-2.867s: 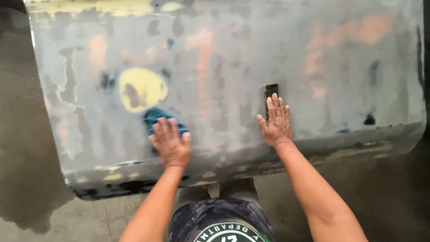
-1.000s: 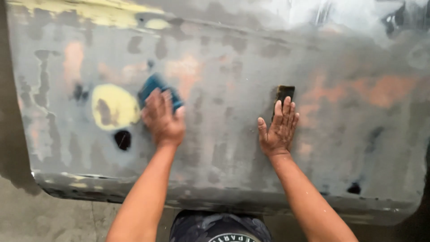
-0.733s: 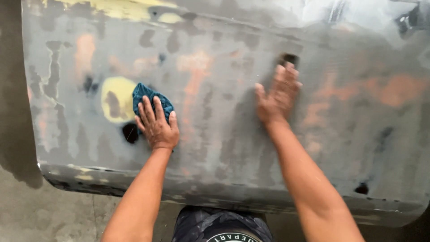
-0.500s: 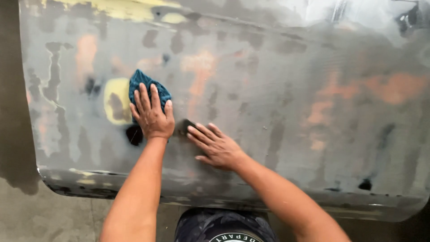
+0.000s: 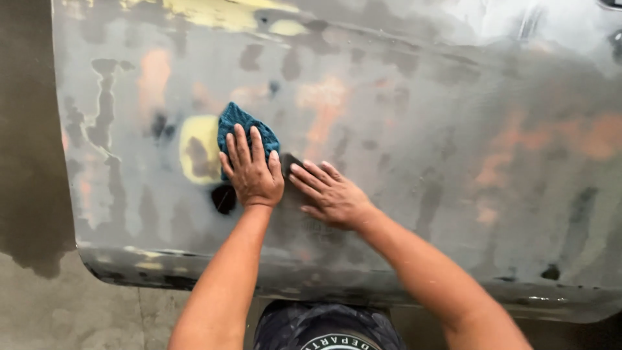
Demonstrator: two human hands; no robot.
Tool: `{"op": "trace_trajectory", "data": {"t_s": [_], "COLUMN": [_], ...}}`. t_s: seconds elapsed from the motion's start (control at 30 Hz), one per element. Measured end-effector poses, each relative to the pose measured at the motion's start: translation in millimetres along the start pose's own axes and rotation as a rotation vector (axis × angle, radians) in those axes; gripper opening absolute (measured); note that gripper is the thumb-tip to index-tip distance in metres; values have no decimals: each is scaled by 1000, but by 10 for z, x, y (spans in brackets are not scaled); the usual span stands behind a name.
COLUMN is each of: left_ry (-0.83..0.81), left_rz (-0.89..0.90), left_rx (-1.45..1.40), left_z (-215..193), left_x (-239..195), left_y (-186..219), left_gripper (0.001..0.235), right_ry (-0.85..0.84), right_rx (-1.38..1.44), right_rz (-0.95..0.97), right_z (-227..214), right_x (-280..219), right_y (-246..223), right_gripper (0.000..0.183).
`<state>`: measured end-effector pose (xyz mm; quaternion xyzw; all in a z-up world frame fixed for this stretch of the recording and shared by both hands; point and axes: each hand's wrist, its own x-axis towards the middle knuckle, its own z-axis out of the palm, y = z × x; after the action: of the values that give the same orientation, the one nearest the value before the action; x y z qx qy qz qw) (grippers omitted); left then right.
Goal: Sanding a car panel using a sanding block and a damp cloth.
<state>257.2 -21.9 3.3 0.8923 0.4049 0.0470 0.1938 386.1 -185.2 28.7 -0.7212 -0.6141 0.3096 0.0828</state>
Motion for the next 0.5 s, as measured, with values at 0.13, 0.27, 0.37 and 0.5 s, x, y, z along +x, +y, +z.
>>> {"op": "trace_trajectory", "data": {"t_s": [0.13,0.27,0.37,0.5], "left_ry": [2,-7,4,-17], "left_rz": [-5,-11,-13,-15], "left_rx": [-9,-25,-30,-29], "left_z": [-30,-36,-31,2], "left_x": [36,22,88,10], "left_y": [19,27,20,2], "left_gripper": [66,67,67,67], "right_ry": [-79,357,226,117], "right_rx": [-404,-169,-221,-290], "right_rz": [103,534,227,90], "right_z": [-413,-749,-462,-263], "right_x": [67,440,644,518], "right_y": [797,853,549,692], "right_gripper": [78,79,81,75]}}
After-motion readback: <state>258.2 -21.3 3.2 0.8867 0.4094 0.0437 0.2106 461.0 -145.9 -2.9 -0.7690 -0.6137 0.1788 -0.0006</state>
